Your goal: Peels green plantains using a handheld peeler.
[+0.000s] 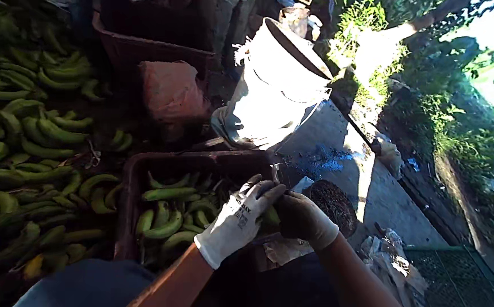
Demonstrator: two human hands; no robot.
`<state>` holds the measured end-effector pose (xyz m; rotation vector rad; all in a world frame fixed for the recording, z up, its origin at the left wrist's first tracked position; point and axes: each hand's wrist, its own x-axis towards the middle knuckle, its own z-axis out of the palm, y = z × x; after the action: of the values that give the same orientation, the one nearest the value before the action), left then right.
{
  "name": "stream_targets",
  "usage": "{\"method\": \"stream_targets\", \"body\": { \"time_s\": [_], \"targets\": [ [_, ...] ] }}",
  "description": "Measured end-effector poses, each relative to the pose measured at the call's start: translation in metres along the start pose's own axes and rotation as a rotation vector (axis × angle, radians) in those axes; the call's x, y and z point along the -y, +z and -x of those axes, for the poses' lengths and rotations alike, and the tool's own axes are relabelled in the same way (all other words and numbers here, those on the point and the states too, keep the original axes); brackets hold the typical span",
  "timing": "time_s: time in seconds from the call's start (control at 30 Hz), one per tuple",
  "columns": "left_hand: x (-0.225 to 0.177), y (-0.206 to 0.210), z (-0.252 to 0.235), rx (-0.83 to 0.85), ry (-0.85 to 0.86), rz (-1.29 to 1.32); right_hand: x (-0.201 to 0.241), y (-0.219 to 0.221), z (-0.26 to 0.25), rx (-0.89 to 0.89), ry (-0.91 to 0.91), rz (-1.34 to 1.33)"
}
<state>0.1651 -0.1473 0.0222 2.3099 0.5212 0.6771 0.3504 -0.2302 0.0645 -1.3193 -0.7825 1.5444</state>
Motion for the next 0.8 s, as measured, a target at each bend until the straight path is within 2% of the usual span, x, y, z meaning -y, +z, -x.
{"method": "stream_targets", "body": {
  "time_s": [0.07, 0.13, 0.17, 0.23, 0.3, 0.43, 0.6, 0.7, 0.8],
  "targets": [
    [0.005, 0.005, 0.000, -0.105, -0.147, 0.130, -0.008, -0.008, 0.000, -0.059, -0.113, 0.009],
    [0.016, 0.009, 0.000, -0.273, -0.303, 0.380, -0.010, -0.014, 0.002, -0.303, -0.234, 0.315],
    [0.022, 0.010, -0.001, -0.356, -0.331, 0.503, -0.012, -0.018, 0.001, -0.415, -0.244, 0.444],
    [0.030, 0.006, -0.006, -0.472, -0.298, 0.633, -0.014, -0.025, -0.004, -0.514, -0.186, 0.560],
    [0.033, 0.000, -0.009, -0.488, -0.242, 0.601, -0.014, -0.023, -0.001, -0.498, -0.130, 0.615],
    [0.035, 0.000, -0.011, -0.462, -0.162, 0.527, -0.020, -0.002, 0.001, -0.399, -0.227, 0.668],
    [0.023, 0.006, -0.010, -0.432, -0.246, 0.400, -0.026, 0.011, -0.009, -0.322, -0.161, 0.742],
    [0.014, 0.007, -0.011, -0.522, -0.280, 0.514, -0.036, 0.014, -0.021, -0.296, -0.122, 0.750],
    [0.020, -0.006, -0.011, -0.645, -0.289, 0.805, -0.059, 0.004, -0.037, -0.204, 0.103, 0.833]
  ]
}}
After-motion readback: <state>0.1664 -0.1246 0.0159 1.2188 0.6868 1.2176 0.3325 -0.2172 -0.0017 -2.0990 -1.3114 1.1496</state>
